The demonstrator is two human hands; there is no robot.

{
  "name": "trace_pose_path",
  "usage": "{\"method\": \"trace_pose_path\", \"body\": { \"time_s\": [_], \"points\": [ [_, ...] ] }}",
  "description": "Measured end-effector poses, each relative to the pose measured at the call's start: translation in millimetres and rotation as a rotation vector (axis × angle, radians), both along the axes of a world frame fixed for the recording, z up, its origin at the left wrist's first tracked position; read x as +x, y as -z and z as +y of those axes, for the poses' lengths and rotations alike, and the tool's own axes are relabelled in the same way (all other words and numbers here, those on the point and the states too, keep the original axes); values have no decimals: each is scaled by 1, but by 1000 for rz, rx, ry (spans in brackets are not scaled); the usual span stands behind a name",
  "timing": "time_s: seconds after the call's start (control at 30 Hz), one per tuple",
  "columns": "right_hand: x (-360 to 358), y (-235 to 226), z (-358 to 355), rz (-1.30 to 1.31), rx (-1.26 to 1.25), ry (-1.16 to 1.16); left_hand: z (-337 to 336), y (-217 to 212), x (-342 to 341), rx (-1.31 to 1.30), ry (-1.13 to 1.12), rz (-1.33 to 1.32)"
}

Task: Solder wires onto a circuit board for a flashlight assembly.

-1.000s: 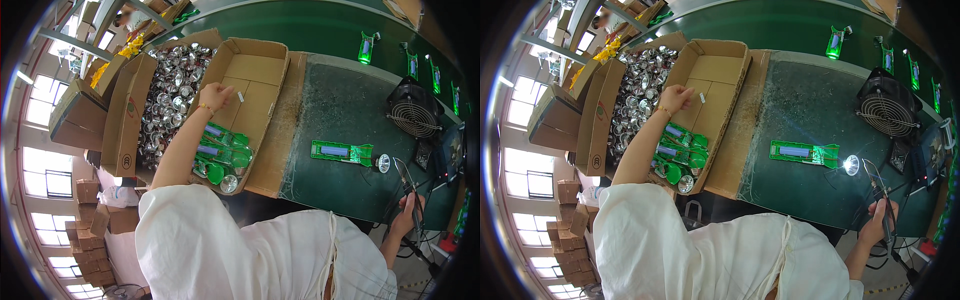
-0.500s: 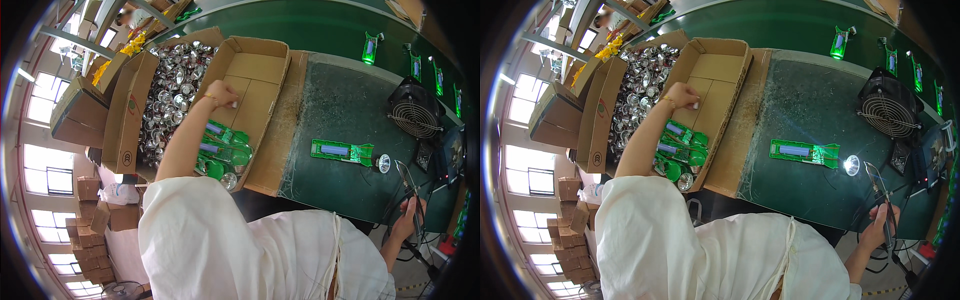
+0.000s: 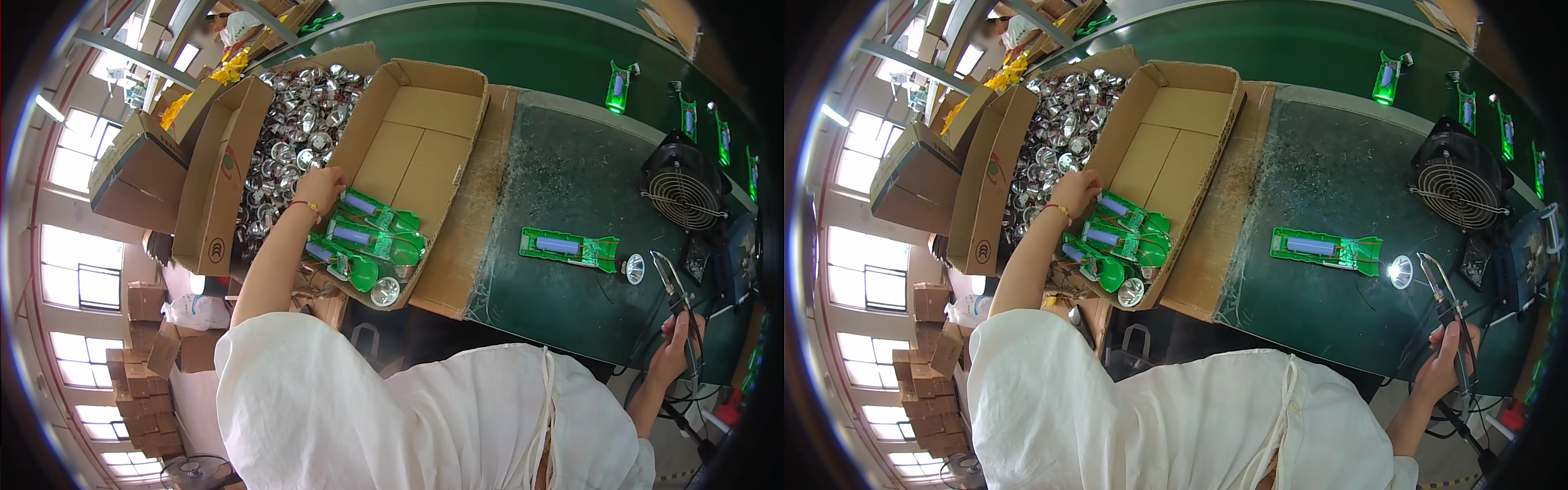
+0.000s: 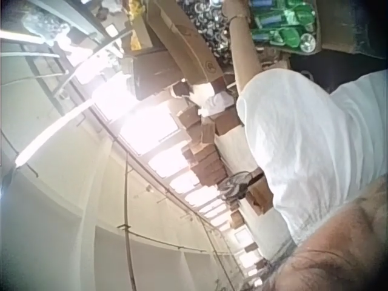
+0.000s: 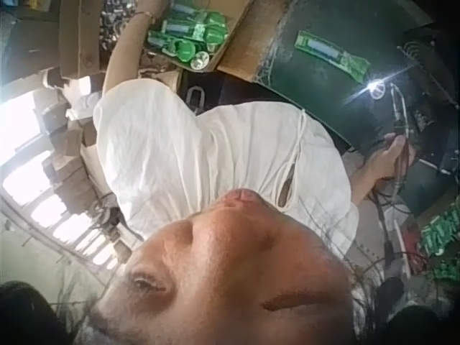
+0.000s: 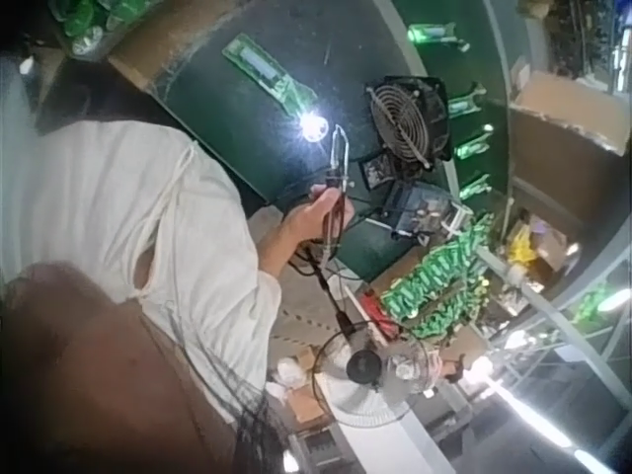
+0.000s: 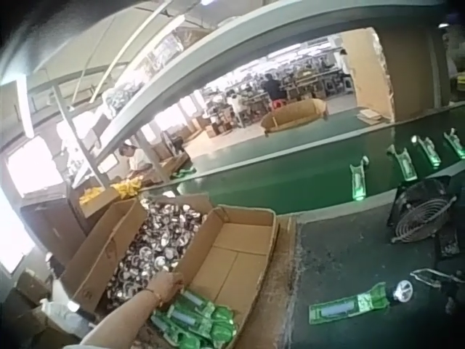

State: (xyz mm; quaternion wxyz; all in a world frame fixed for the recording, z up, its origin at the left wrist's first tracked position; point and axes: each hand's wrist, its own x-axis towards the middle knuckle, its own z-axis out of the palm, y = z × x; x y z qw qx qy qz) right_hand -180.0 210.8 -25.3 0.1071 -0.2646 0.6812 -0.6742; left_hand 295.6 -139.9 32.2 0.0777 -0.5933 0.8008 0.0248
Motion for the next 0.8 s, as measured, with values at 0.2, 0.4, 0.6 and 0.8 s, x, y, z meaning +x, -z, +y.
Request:
{"method": "trace_pose_path", "body": {
  "time_s": [0.2,0.4,0.6,0.8],
  "points": [
    [-1,3,16,-27,-19,64,-2,9,10,-69,154,62],
    [-1,3,22,-44,-16,85,-1,1,12,36,182,83],
    [0,2,20,-26,-20,75,-1,-5,8,110,204,126],
    [2,4,20,-26,-15,55,0,-2,9,96,261,47]
  ]
}}
